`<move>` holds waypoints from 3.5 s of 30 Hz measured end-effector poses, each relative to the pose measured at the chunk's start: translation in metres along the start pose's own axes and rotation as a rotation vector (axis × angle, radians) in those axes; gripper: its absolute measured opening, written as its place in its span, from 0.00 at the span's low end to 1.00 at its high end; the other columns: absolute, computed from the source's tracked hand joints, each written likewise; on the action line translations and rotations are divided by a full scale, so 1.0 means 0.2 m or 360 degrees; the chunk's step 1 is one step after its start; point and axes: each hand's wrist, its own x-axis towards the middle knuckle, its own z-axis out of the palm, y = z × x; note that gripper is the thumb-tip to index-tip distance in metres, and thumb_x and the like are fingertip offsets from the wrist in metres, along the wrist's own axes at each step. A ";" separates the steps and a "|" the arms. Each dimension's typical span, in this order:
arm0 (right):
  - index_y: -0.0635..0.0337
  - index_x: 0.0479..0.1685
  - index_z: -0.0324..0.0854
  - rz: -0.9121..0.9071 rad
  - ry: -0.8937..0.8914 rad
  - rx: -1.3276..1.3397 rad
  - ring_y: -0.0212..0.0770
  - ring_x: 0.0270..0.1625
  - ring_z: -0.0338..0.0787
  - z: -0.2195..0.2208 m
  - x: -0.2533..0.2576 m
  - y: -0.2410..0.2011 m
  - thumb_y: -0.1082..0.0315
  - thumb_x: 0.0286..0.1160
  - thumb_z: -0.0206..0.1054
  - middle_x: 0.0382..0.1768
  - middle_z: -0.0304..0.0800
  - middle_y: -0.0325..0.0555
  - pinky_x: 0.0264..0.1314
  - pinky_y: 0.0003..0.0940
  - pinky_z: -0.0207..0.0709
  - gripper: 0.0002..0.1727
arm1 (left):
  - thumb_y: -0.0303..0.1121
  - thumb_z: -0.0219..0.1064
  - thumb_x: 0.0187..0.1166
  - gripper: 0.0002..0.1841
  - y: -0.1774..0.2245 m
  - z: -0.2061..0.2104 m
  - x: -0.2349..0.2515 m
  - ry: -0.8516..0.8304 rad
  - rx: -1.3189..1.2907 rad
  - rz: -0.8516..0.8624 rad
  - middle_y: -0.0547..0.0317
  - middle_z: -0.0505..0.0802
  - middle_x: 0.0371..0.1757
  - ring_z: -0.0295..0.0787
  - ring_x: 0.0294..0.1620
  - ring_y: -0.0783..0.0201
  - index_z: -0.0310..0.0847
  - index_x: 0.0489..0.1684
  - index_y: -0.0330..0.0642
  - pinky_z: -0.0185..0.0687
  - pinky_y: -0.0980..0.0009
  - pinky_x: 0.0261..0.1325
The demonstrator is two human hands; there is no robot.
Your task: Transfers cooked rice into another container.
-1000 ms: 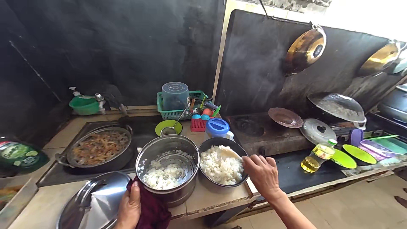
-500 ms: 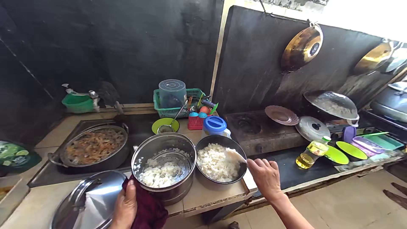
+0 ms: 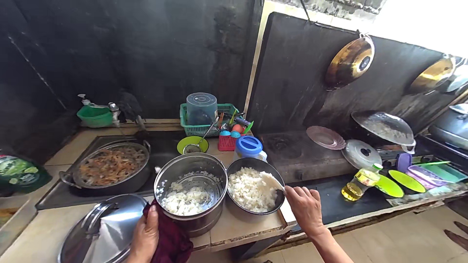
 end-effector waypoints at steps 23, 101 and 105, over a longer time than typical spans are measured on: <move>0.51 0.48 0.95 0.0128 0.0085 0.0281 0.47 0.37 0.92 -0.06 0.02 0.00 0.51 0.86 0.57 0.33 0.94 0.43 0.45 0.50 0.78 0.21 | 0.47 0.41 0.92 0.31 -0.02 0.00 0.00 0.0002 -0.0015 0.0036 0.49 0.90 0.59 0.84 0.62 0.82 0.78 0.66 0.25 0.74 0.82 0.70; 0.63 0.45 0.84 -0.0366 -0.2104 0.1591 0.30 0.28 0.73 -0.05 1.11 -1.10 0.52 0.94 0.52 0.30 0.80 0.41 0.35 0.30 0.68 0.24 | 0.40 0.44 0.91 0.24 0.04 -0.04 0.03 -0.0149 -0.0183 -0.0189 0.53 0.93 0.54 0.88 0.58 0.78 0.78 0.65 0.28 0.80 0.79 0.68; 0.61 0.40 0.85 -0.0397 -0.1999 0.1511 0.33 0.26 0.74 -0.07 1.12 -0.97 0.51 0.94 0.52 0.25 0.79 0.41 0.33 0.33 0.69 0.24 | 0.43 0.47 0.90 0.25 0.03 -0.02 0.02 -0.0026 -0.0073 -0.0195 0.51 0.93 0.52 0.89 0.56 0.75 0.82 0.61 0.29 0.81 0.74 0.66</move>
